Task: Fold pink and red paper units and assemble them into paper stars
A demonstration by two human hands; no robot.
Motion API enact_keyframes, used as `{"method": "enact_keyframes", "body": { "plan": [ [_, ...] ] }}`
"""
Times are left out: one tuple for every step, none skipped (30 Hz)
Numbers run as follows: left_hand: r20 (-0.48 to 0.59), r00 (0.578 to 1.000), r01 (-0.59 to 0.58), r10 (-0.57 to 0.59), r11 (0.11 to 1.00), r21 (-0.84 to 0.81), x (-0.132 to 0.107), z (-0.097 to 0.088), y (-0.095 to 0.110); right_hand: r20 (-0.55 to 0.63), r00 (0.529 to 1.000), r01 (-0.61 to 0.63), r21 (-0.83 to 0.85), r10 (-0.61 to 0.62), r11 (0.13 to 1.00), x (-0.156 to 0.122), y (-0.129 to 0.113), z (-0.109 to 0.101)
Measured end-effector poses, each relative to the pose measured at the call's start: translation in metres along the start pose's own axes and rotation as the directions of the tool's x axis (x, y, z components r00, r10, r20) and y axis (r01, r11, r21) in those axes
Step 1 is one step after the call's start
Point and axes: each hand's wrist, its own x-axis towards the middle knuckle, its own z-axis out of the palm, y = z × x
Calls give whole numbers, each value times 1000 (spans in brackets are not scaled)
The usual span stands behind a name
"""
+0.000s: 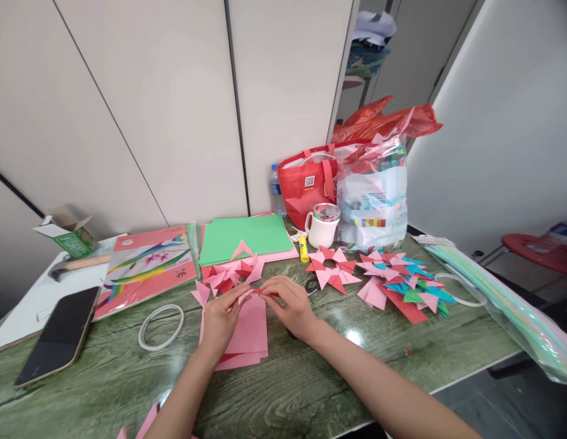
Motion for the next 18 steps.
{"method": "enact_keyframes", "body": {
  "plan": [
    [8, 1000, -17, 17, 1000, 18, 0, -1, -1, 14, 1000, 0, -7, 0, 1000, 0, 1, 0],
    [17, 999, -34, 34, 999, 35, 1, -1, -2, 31, 1000, 2, -14, -1, 1000, 0, 1, -1],
    [28, 998, -52, 51, 997, 52, 1, -2, -2, 50, 999, 6, -21, -5, 1000, 0, 2, -1],
    [43, 997, -70, 67, 995, 68, 1, -3, -3, 69, 998, 11, -26, -9, 1000, 1, 2, -2],
    [63, 995, -86, 81, 993, 82, 2, -3, -3, 84, 996, 12, -28, -10, 1000, 1, 3, -3],
    [88, 992, -99, 90, 990, 98, 2, -4, -3, 92, 996, 7, -27, -4, 1000, 1, 3, -3],
    [114, 989, -106, 93, 988, 113, 2, -4, -3, 95, 995, -7, -23, 9, 1000, 1, 3, -4],
    [138, 986, -109, 91, 985, 130, 1, -5, -3, 93, 995, -26, -15, 28, 1000, 2, 3, -4],
    [156, 984, -106, 83, 983, 150, 1, -5, -3, 92, 995, -48, -4, 48, 999, 2, 3, -5],
    [167, 983, -101, 72, 980, 171, 1, -5, -2, 96, 993, -69, 10, 67, 998, 2, 3, -5],
    [167, 984, -92, 61, 978, 187, 1, -5, -1, 108, 991, -88, 28, 85, 996, 2, 3, -5],
    [159, 986, -76, 46, 979, 191, 1, -5, 1, 126, 987, -109, 50, 102, 993, 2, 2, -4],
    [146, 989, -45, 19, 983, 176, 1, -5, 3, 146, 982, -135, 72, 123, 988, 2, 1, -4],
    [120, 993, -9, -9, 989, 146, 2, -6, 6, 165, 974, -171, 94, 154, 981, 3, 1, -4],
    [108, 991, 64, -74, 994, 87, 2, -6, 9, 178, 964, -218, 116, 196, 969, 3, 0, -3],
    [91, 983, 155, -157, 988, 21, 3, -7, 12, 183, 952, -274, 140, 247, 952, 3, -1, -3],
    [53, 972, 230, -228, 972, -47, 4, -8, 14, 187, 935, -331, 165, 300, 929, 3, -2, -2],
    [24, 963, 268, -267, 959, -91, 5, -9, 17, 192, 917, -385, 189, 350, 903, 4, -2, -2]
  ]
}}
